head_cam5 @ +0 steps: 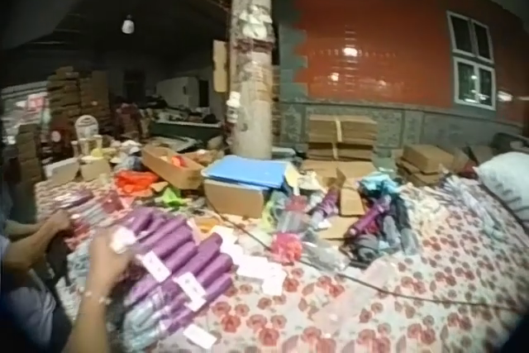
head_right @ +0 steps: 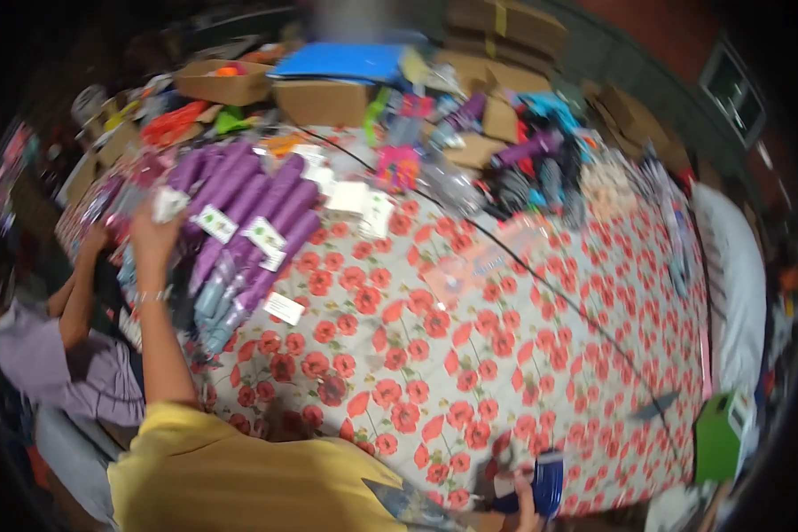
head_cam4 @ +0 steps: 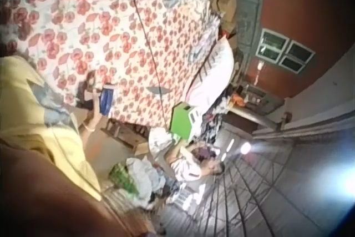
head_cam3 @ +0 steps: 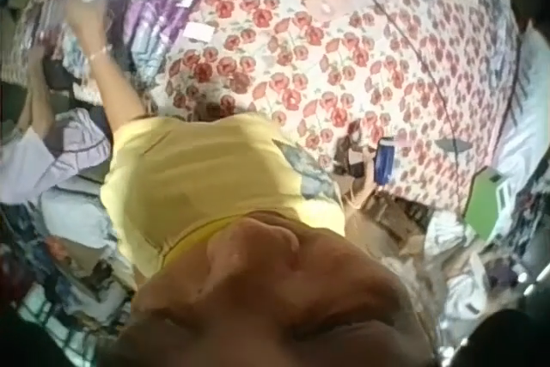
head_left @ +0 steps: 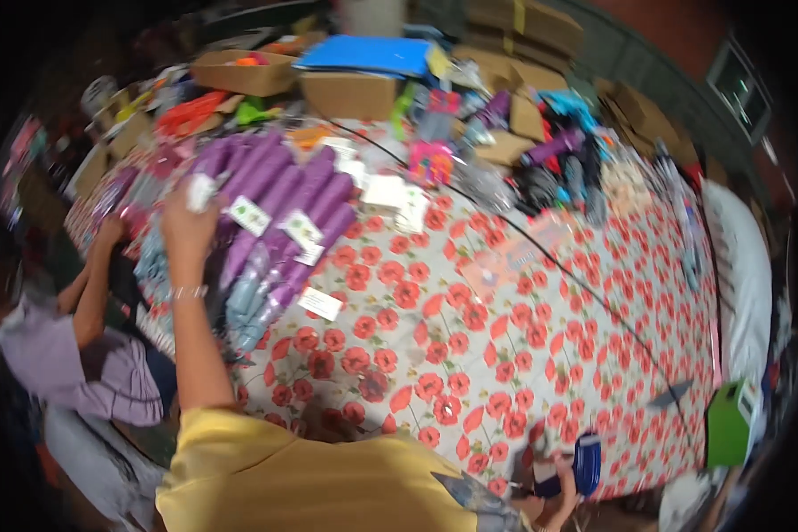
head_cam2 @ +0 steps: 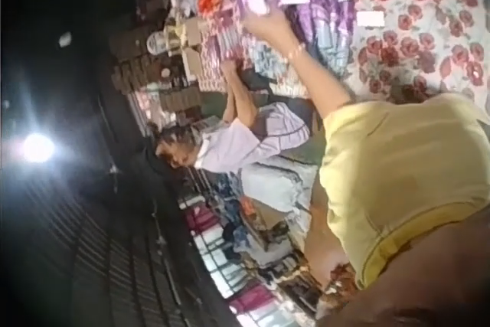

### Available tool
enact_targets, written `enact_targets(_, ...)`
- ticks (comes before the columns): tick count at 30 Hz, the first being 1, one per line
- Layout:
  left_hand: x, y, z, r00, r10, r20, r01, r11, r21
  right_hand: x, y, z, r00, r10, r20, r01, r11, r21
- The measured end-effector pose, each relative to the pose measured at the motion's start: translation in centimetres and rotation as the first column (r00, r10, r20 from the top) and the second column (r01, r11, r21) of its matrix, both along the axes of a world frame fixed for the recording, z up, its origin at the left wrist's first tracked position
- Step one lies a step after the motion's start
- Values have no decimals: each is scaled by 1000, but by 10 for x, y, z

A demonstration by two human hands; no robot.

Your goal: Applying plastic tags to purple umbrellas using a handheld tagging gun.

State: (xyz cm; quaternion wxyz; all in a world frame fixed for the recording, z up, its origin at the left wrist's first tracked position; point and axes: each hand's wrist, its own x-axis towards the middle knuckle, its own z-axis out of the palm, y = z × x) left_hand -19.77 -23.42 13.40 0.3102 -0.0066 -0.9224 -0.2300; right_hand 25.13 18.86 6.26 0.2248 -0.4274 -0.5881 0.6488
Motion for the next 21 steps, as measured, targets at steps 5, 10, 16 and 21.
enact_targets(5, 101, 171, -42, 477, -862, -171, -271, -330, 904, -16, -8, -23, 987, 97, -131, -106, 992, -69)
enact_targets(10, 187, 255, -101, -55, -996, 66, -649, 86, 756, -74, -38, 5, 852, 377, -362, -444, 888, -119)
enact_targets(16, 203, 272, -117, -13, -961, 278, -96, 278, 956, -70, -52, -6, 937, 216, -276, -315, 862, -396)
enact_targets(21, 202, 269, -105, 95, -938, 333, 225, 346, 911, -75, -52, -27, 903, 270, -334, -394, 829, -396)
